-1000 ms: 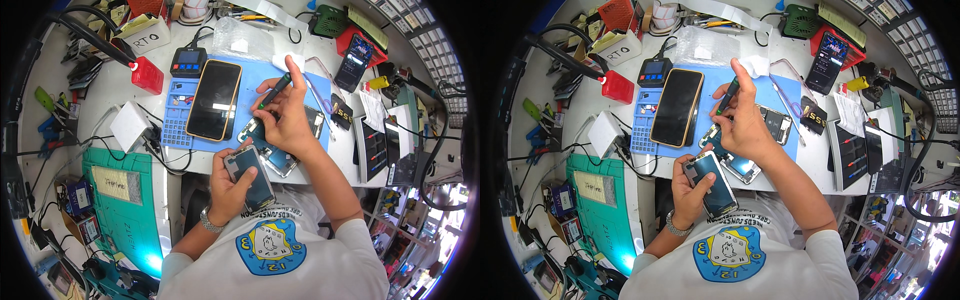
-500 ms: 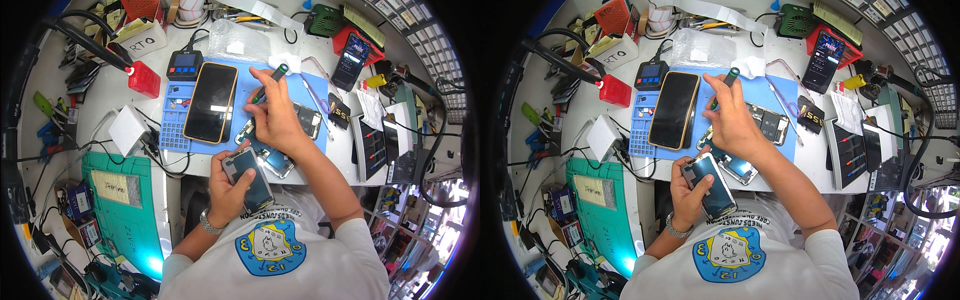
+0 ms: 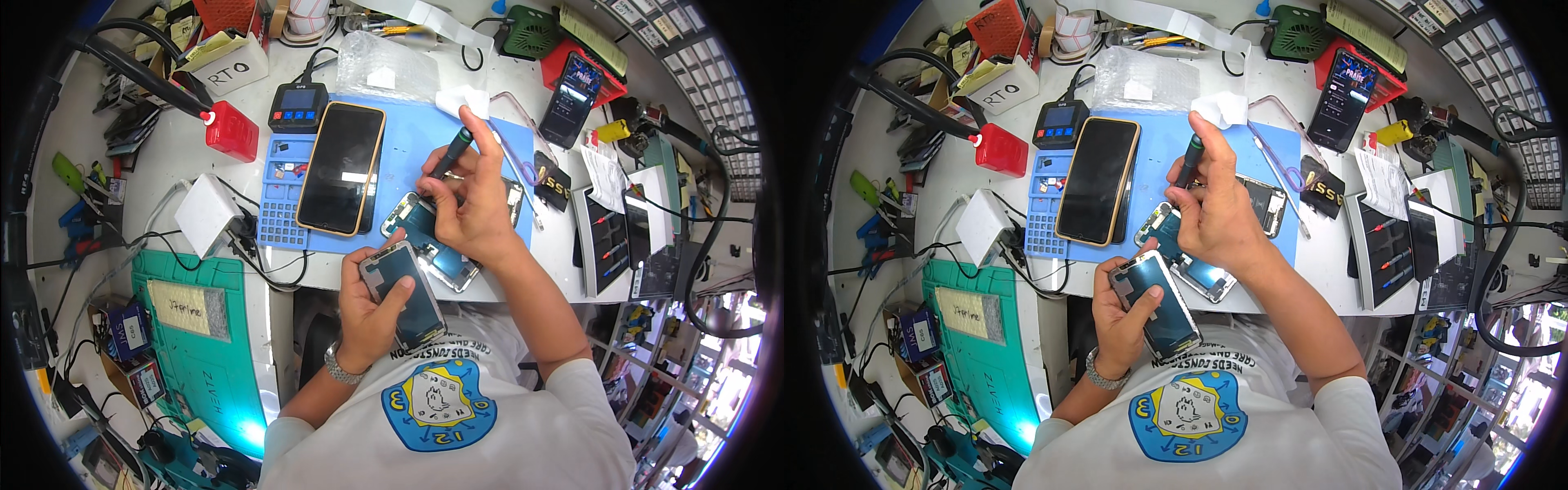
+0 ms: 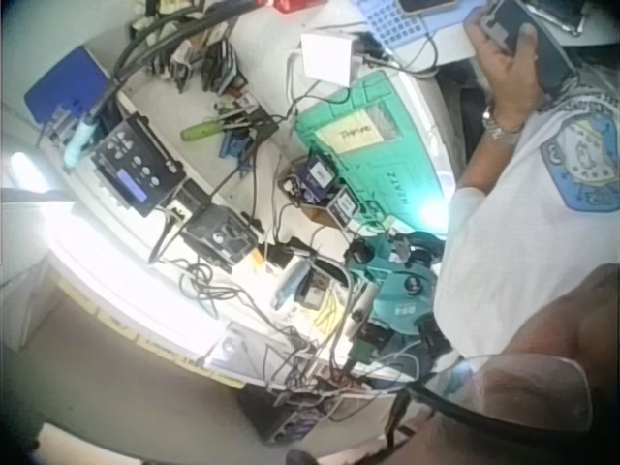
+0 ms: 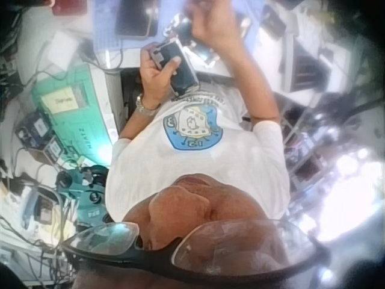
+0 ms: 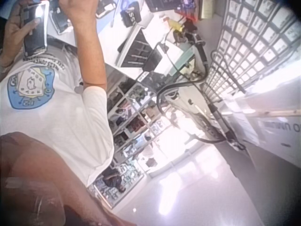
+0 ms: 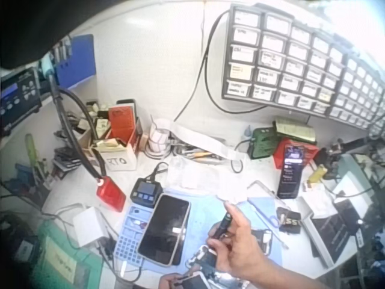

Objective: The person works on a disassembled smartphone, using a screwdriver to remove and install screws on the device's frame. They handle multiple phone components and tools on a cluttered workbench, occasionally interacting with a nearby phone screen.

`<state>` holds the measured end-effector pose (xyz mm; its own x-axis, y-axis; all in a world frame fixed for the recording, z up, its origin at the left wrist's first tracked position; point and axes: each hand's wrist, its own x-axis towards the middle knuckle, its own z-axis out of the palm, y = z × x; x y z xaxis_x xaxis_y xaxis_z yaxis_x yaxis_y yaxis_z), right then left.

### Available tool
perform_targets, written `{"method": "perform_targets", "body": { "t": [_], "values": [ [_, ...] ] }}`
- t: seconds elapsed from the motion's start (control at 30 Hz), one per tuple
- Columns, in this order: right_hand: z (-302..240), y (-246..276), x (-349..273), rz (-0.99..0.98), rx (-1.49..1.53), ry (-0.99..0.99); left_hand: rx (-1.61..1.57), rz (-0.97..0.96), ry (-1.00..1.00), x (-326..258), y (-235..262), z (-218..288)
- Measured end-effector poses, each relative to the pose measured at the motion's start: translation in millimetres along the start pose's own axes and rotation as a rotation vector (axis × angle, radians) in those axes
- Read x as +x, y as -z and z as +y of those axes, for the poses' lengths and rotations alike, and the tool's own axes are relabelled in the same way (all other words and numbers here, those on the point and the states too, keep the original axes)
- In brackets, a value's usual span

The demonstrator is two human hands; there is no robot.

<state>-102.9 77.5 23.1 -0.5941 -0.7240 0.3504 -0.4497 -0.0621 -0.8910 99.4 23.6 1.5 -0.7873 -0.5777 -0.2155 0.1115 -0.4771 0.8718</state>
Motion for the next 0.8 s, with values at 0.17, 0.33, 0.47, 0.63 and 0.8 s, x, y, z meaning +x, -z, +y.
{"method": "perform_targets", "body": {
  "t": [0.17,0.33,0.47,0.63,0.8],
  "values": [
    [0.8,-1.8,-0.7,-0.031,-0.027,0.011,-0.011,0.013,-0.001,-1.5,2.3,0.0],
    [2.7,-6.3,-5.1,0.020,-0.087,0.102,-0.017,0.062,0.033,-5.0,3.8,4.8],
    [6.6,6.3,-5.0,-0.015,-0.285,0.257,0.093,0.102,0.065,-5.6,-5.8,8.2],
    [0.1,14.5,-1.6,-0.231,0.008,0.183,0.232,0.200,-0.033,-6.7,-11.1,0.2],
    [14.8,2.4,-5.3,-0.131,-0.088,0.240,0.812,-0.056,-0.466,-9.2,5.2,2.1]
  ]
}}
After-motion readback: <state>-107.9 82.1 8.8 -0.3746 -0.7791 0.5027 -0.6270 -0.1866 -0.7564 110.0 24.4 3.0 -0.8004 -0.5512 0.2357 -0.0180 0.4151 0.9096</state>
